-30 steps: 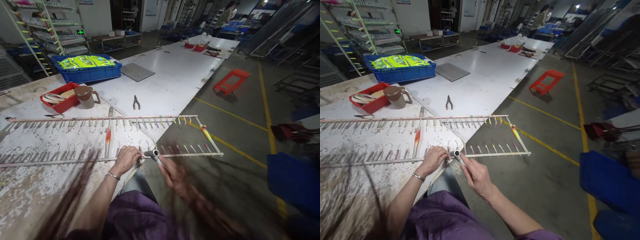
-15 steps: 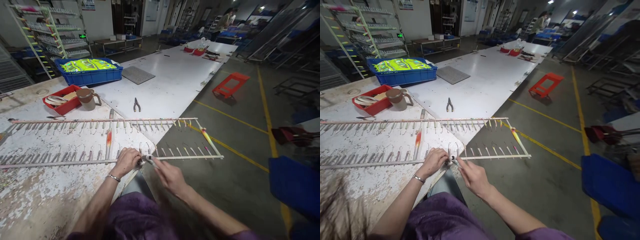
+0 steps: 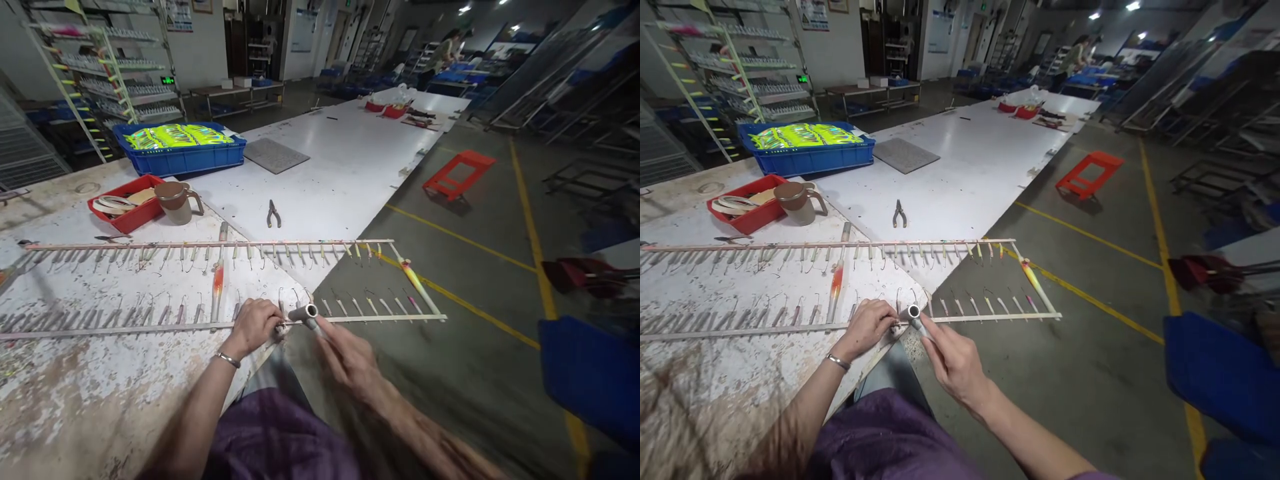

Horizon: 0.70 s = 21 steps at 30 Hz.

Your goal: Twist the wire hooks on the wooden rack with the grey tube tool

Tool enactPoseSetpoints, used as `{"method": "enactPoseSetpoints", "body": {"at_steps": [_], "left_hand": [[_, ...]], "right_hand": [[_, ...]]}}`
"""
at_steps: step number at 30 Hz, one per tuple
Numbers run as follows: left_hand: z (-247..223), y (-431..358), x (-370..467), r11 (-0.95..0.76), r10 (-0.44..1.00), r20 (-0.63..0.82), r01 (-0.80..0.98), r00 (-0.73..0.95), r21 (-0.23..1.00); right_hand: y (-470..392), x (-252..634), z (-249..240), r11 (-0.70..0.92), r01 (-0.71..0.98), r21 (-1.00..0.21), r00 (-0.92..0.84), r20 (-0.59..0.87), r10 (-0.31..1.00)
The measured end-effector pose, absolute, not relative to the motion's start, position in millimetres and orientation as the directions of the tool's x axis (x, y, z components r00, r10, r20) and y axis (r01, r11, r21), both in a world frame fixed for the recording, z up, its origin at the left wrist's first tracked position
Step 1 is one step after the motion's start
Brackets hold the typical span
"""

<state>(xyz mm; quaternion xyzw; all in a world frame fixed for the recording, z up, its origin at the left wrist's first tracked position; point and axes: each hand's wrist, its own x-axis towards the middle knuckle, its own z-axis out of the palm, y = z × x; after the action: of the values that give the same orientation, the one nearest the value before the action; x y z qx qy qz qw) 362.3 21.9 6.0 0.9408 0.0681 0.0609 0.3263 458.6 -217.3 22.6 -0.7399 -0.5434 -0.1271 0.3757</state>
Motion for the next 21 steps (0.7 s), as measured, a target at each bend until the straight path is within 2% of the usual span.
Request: {"method": "enactPoseSetpoints", "body": {"at_steps": [3,6,10,12,14,17,21], "left_hand": [[5.9,22.1,361.5,-0.778,0.166,0.070,0.087,0.984,0.622],[6.9,22.0,360.6,-0.790,0.156,0.063,0.086,0.986,0.607],[9.1,21.6,360.6,-0.800,0.154,0.050,0.095,0.987,0.592],[10.2,21.4,360.8,-0.803,0.157,0.039,0.104,0.987,0.587],[10.7,21.3,360.8,-0.800,0.166,0.037,0.113,0.985,0.589],[9.8,21.4,360.7,-0.791,0.173,0.050,0.109,0.984,0.602],[8.0,22.0,360.4,-0.779,0.171,0.079,0.086,0.982,0.621]], "right_hand": [[-216.3,461.0,24.4,-0.105,0.940,-0.326,0.308,0.672,0.673],[-212.9,464.2,28.6,-0.124,0.959,-0.255,0.263,0.638,0.723],[-211.8,464.6,32.7,-0.069,0.958,-0.279,0.245,0.665,0.705],[-212.0,463.7,30.7,-0.076,0.966,-0.249,0.231,0.687,0.689],[-212.1,463.4,27.2,-0.114,0.969,-0.219,0.232,0.655,0.719],[-213.0,464.3,25.2,-0.107,0.961,-0.255,0.245,0.607,0.756],[-213.5,464.2,27.8,-0.055,0.953,-0.297,0.255,0.693,0.674]]}}
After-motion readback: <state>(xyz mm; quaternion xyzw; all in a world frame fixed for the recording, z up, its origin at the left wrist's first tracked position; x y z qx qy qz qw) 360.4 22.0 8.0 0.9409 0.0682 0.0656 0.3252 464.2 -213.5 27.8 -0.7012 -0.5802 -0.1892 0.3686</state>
